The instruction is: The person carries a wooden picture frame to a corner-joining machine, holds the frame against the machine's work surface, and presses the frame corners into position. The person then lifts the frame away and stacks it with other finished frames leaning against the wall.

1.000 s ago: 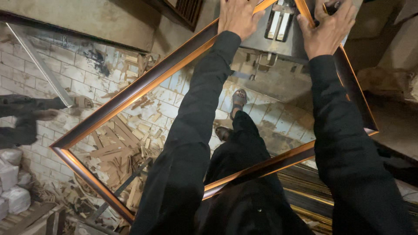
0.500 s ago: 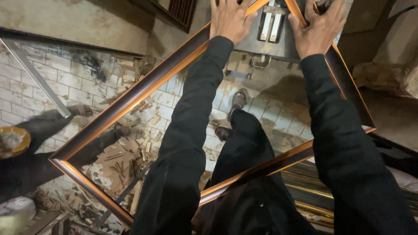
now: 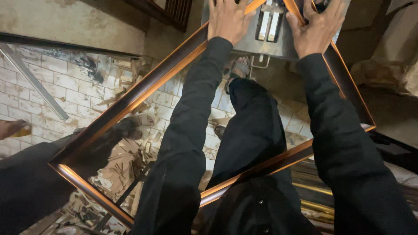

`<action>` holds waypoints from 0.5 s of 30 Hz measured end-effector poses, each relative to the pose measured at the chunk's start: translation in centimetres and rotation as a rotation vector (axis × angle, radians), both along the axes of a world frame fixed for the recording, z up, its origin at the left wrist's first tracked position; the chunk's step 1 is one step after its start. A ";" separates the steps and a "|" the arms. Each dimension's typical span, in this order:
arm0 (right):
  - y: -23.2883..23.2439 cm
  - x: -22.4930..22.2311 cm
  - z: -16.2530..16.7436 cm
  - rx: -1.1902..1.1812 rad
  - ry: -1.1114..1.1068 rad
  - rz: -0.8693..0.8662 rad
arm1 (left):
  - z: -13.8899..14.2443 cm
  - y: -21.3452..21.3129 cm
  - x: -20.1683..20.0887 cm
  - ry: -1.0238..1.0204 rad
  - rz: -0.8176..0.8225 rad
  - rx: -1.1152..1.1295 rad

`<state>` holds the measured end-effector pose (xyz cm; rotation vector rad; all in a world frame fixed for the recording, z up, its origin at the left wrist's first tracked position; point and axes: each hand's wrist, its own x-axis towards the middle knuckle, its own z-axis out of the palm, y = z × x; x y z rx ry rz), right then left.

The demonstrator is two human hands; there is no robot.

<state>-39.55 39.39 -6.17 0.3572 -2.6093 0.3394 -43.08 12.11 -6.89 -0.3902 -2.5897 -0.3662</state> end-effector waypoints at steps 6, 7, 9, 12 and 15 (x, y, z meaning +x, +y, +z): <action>-0.4 -0.1 1.4 -0.059 -0.050 0.057 | 2.0 -0.2 0.8 -0.134 0.004 0.087; -0.6 -0.1 1.6 -0.065 -0.063 0.058 | 2.2 -0.2 1.0 -0.147 -0.010 0.100; -0.8 -0.3 1.9 -0.067 -0.041 0.059 | 2.3 -0.4 1.1 -0.151 -0.037 0.121; -0.9 0.2 1.9 -0.073 -0.088 0.039 | 2.2 -0.4 1.0 -0.123 -0.004 0.095; -0.7 0.3 1.6 -0.105 -0.099 0.041 | 1.9 -0.4 0.9 -0.155 -0.015 0.107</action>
